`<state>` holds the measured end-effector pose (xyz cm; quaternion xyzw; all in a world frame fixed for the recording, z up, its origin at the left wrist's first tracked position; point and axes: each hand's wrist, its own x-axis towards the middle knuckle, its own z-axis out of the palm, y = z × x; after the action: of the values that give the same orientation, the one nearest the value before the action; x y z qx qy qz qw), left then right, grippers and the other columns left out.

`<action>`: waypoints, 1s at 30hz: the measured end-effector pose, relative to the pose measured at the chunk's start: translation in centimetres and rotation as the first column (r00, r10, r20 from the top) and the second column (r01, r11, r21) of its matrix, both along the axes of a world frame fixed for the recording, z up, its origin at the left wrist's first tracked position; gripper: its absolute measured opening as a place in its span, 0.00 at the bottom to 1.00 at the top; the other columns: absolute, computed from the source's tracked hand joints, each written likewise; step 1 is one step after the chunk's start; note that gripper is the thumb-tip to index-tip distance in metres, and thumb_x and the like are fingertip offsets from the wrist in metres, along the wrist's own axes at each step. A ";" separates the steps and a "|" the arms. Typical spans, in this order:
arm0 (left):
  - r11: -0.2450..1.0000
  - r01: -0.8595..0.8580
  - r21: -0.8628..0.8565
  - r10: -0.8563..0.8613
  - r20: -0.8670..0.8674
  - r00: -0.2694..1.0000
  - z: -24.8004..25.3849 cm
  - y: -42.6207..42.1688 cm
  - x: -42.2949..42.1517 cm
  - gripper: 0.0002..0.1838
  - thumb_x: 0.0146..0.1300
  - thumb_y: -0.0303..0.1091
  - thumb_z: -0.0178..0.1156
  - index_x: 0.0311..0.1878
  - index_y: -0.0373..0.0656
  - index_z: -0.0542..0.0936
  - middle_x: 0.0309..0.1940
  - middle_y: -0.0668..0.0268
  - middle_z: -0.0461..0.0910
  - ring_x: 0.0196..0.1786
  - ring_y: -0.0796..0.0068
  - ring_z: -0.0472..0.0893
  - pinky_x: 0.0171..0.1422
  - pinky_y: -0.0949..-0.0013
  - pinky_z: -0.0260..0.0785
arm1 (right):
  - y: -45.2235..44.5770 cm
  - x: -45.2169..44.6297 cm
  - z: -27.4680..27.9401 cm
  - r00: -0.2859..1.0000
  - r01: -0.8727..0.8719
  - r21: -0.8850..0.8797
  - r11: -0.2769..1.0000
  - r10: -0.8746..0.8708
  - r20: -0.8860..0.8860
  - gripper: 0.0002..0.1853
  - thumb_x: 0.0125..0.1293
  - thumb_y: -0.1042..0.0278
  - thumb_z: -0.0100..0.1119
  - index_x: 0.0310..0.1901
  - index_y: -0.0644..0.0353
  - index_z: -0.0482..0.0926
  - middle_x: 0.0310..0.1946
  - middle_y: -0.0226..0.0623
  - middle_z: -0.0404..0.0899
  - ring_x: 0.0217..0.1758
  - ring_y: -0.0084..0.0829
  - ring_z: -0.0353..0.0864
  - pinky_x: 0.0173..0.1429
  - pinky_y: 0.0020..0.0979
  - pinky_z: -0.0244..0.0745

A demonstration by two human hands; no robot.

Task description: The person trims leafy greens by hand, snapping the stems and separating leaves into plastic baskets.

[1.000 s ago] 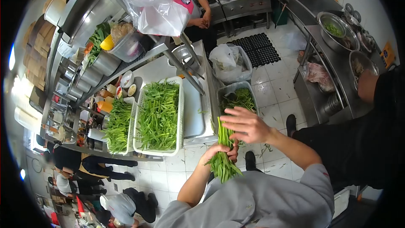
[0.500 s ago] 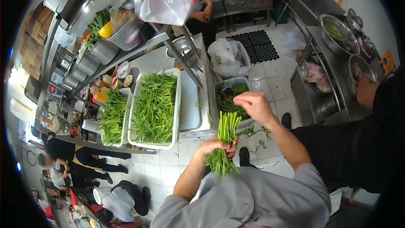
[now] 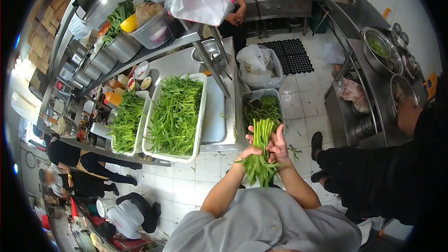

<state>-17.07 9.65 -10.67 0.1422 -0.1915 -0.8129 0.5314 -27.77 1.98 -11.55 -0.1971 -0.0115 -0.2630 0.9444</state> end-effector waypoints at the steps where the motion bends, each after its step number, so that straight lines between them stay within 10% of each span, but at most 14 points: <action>1: 0.999 -0.027 0.027 0.027 0.009 1.000 -0.3 0.3 0.2 0.21 0.53 0.36 0.64 0.48 0.39 0.70 0.45 0.49 0.77 0.47 0.56 0.80 0.53 0.58 0.74 | 0.0 -0.3 0.0 0.997 0.022 -0.005 1.000 -0.022 -0.076 0.43 0.72 0.28 0.31 0.72 0.60 0.60 0.70 0.49 0.64 0.66 0.40 0.72 0.60 0.31 0.75; 3: 0.994 -0.080 0.068 0.076 0.067 0.995 -1.4 0.8 1.0 0.21 0.55 0.36 0.63 0.50 0.39 0.71 0.49 0.48 0.77 0.51 0.54 0.80 0.57 0.57 0.73 | -0.5 -0.4 -2.9 0.867 -0.319 0.172 0.932 0.214 0.450 0.44 0.72 0.27 0.31 0.73 0.61 0.57 0.71 0.50 0.64 0.62 0.39 0.73 0.53 0.28 0.77; 6: 0.980 -0.156 0.121 0.111 0.317 0.942 -4.0 1.9 3.3 0.22 0.56 0.35 0.60 0.53 0.37 0.71 0.54 0.45 0.77 0.59 0.51 0.78 0.64 0.54 0.72 | -1.0 -1.3 -6.2 0.936 -0.257 0.162 0.953 0.204 0.288 0.43 0.73 0.31 0.34 0.75 0.62 0.53 0.72 0.51 0.62 0.60 0.38 0.73 0.55 0.31 0.73; 8: 0.965 -0.223 0.136 0.130 0.492 0.861 -2.1 2.3 4.1 0.21 0.56 0.35 0.59 0.51 0.36 0.72 0.50 0.46 0.80 0.55 0.52 0.80 0.62 0.54 0.74 | 0.0 -3.4 -1.2 0.907 0.049 -0.109 0.993 -0.090 -0.411 0.43 0.74 0.32 0.34 0.75 0.63 0.52 0.72 0.50 0.61 0.67 0.40 0.70 0.65 0.38 0.69; 12: 0.997 0.039 0.066 -0.076 0.767 0.637 -2.4 2.7 5.8 0.16 0.58 0.33 0.59 0.48 0.36 0.74 0.37 0.56 0.81 0.42 0.59 0.84 0.52 0.59 0.77 | -1.1 -4.4 -2.3 0.712 -0.035 -0.578 0.816 -0.385 -0.587 0.42 0.74 0.46 0.53 0.77 0.62 0.46 0.72 0.52 0.61 0.74 0.46 0.64 0.72 0.42 0.62; 16: 0.974 0.225 -0.004 -0.193 0.502 0.843 -0.5 1.4 4.2 0.18 0.52 0.32 0.66 0.44 0.36 0.73 0.26 0.62 0.74 0.33 0.64 0.80 0.39 0.64 0.74 | -1.0 -1.1 2.9 0.986 -0.032 -0.355 0.934 -0.029 -0.164 0.38 0.70 0.59 0.61 0.74 0.62 0.52 0.61 0.56 0.73 0.64 0.47 0.76 0.67 0.45 0.71; 22: 0.993 0.116 0.033 -0.121 0.199 0.973 1.8 2.4 3.4 0.22 0.49 0.31 0.68 0.45 0.34 0.72 0.23 0.61 0.69 0.26 0.67 0.73 0.33 0.64 0.68 | -1.6 1.4 3.4 0.988 -0.148 -0.250 0.957 0.130 -0.086 0.33 0.67 0.66 0.64 0.69 0.60 0.60 0.43 0.46 0.82 0.53 0.42 0.82 0.58 0.42 0.78; 30: 0.998 0.014 0.059 -0.011 -0.058 0.998 1.3 3.7 4.0 0.21 0.52 0.30 0.66 0.49 0.37 0.73 0.25 0.60 0.70 0.27 0.67 0.71 0.34 0.64 0.67 | -0.4 3.4 2.5 0.984 -0.175 -0.333 0.926 0.170 -0.046 0.41 0.67 0.58 0.64 0.73 0.64 0.53 0.44 0.48 0.81 0.57 0.50 0.80 0.62 0.48 0.75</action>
<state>-13.02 13.36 -9.32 0.1331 -0.1527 -0.8253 0.5271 -24.34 1.60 -9.06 -0.3555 -0.0659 -0.1717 0.9164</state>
